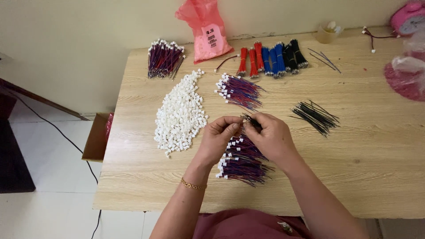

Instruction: The person sits at a table and repeatedly picks up small white plastic connectors and black wires. They insert the wires into the connectors by hand and place the assembled units into a growing pile on the table.

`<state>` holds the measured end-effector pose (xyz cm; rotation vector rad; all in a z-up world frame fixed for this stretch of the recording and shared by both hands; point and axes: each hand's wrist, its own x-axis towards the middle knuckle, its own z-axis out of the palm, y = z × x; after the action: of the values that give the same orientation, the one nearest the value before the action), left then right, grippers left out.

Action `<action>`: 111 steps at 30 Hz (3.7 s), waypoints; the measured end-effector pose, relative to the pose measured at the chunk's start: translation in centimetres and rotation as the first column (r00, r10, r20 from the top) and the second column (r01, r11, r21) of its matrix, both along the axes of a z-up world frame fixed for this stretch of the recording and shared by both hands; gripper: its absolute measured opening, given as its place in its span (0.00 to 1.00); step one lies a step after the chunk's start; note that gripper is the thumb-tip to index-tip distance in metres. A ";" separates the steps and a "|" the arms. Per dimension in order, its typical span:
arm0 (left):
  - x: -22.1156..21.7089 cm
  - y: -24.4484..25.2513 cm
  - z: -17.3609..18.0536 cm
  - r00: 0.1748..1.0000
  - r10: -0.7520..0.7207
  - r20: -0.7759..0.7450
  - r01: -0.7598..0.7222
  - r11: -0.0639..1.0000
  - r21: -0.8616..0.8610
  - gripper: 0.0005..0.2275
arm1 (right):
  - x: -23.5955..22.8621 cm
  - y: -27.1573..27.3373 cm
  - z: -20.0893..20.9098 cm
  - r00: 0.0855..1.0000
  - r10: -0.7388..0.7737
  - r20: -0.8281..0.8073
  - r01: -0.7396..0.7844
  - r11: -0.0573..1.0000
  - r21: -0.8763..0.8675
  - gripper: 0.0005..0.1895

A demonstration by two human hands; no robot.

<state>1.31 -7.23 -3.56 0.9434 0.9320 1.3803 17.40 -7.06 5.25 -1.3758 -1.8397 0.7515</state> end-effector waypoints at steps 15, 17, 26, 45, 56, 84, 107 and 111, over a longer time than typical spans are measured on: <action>-1.8 2.4 -1.6 0.802 -0.036 -0.596 -0.028 0.995 -0.098 0.07 | 1.8 3.1 -0.9 0.993 -0.104 -0.064 0.092 0.983 -0.159 0.17; -2.4 4.2 -4.0 0.644 0.025 -0.764 -0.058 0.998 -0.016 0.07 | 3.7 5.1 -3.5 0.988 -0.115 -0.103 0.102 0.987 -0.123 0.15; -1.8 12.2 -6.2 0.082 0.252 -0.964 -0.081 0.966 0.246 0.09 | 2.4 5.8 -3.6 0.988 -0.089 -0.125 0.051 0.959 -0.277 0.16; -1.5 9.4 4.0 0.549 0.477 -0.687 -0.135 0.861 0.490 0.05 | 1.8 5.0 -3.5 0.924 -0.038 -0.381 -0.057 0.970 -0.235 0.07; 0.6 2.1 5.1 0.935 0.150 -0.322 -0.090 0.977 0.196 0.06 | 1.1 2.1 -0.1 0.973 0.021 -0.231 -0.062 0.983 -0.174 0.07; 0.1 0.3 0.2 0.995 0.014 0.096 -0.011 0.999 -0.038 0.08 | 1.0 0.1 -0.3 0.997 0.012 -0.081 -0.020 0.995 -0.100 0.09; 0.7 0.3 0.0 0.988 -0.038 0.149 0.049 0.996 -0.068 0.08 | 0.6 0.5 -0.4 0.997 0.032 0.064 -0.030 0.999 -0.027 0.11; 0.5 0.7 -0.3 0.993 -0.031 0.111 0.040 0.996 -0.082 0.07 | 0.4 1.0 -0.5 0.996 0.074 0.048 -0.071 0.996 -0.052 0.12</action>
<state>1.85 -6.49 -3.83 0.8098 0.8793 1.3386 17.83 -6.04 4.73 -1.3770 -1.9310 0.8119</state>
